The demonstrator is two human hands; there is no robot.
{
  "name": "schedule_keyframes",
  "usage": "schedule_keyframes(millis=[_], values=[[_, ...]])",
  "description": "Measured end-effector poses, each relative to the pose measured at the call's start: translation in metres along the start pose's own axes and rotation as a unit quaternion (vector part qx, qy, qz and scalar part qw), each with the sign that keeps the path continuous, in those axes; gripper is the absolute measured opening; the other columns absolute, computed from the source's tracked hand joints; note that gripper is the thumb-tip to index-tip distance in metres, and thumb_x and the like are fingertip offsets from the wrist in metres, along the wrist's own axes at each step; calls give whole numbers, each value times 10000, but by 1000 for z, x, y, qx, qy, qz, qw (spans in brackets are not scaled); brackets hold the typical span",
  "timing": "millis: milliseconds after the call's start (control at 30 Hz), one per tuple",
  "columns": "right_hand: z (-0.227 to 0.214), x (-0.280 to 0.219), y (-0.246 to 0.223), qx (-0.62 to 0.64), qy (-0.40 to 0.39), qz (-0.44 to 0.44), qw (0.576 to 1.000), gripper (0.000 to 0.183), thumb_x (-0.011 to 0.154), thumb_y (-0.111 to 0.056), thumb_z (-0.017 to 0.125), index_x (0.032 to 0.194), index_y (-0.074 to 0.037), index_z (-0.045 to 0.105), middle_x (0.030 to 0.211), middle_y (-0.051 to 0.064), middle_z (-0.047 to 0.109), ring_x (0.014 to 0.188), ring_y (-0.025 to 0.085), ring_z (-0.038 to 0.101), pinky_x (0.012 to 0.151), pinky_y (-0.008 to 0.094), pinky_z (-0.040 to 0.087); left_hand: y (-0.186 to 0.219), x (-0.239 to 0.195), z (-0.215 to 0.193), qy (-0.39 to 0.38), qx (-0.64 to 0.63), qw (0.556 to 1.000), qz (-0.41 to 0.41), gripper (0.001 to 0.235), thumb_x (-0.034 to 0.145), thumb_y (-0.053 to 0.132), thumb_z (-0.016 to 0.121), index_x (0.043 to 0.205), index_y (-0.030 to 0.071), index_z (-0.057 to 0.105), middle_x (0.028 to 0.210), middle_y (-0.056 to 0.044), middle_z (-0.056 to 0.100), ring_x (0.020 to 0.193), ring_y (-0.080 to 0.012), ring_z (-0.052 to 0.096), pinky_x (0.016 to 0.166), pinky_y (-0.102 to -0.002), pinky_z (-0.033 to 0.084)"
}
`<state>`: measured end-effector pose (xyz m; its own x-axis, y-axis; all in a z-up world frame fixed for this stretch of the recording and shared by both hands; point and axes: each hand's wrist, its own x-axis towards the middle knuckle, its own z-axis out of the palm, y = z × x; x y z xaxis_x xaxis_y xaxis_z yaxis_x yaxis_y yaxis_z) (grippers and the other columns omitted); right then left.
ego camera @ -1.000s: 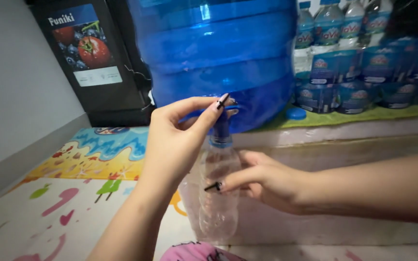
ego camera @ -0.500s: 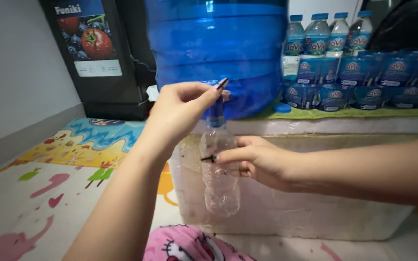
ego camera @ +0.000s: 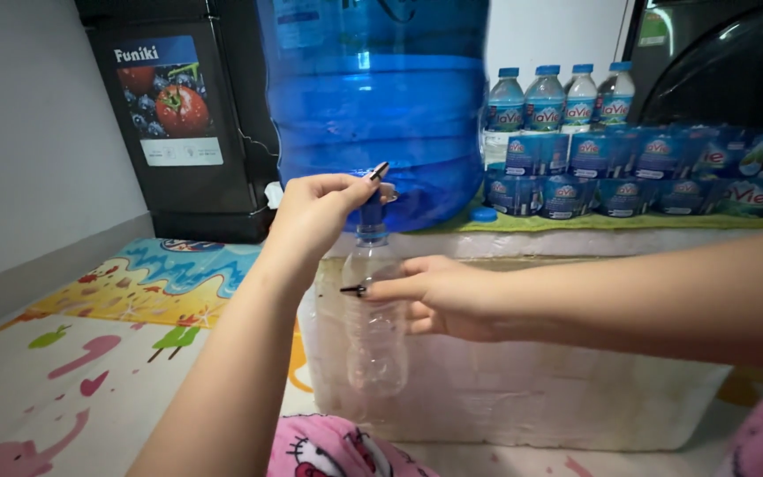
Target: The person removes a label from a small plastic water bottle and places it on a stack of similar bottles. They then fill the bottle with water from a large blue water dispenser and place it back on the stack.
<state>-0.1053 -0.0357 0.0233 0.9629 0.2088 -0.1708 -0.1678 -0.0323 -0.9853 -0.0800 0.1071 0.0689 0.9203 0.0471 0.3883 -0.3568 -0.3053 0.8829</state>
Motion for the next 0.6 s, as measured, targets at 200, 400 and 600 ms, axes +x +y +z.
schedule_keyframes(millis=[200,400,600], values=[[2,-1,-3,-10,6,2,1000,481,731,-104,884,1128,3,635,1020,129,704,916,266,734,823,419,592,-2,-1,4,22,-26,999,-10,246,836,400,731,977,232,843,1071,-53,797,1239,-252,670,1080,-380,435],[-1,1,0,-10,9,-7,1000,399,741,-87,871,1060,4,649,964,109,712,866,250,739,789,425,605,-4,6,9,6,-40,999,-4,259,849,382,713,999,212,839,1085,-64,791,1277,-225,635,1101,-380,416],[-7,3,-2,-30,7,-8,1000,380,715,-91,878,1010,-16,650,980,115,739,880,255,740,790,415,601,-5,5,10,17,-33,999,-2,245,859,431,719,983,258,838,1041,-33,809,1264,-204,653,1115,-377,405]])
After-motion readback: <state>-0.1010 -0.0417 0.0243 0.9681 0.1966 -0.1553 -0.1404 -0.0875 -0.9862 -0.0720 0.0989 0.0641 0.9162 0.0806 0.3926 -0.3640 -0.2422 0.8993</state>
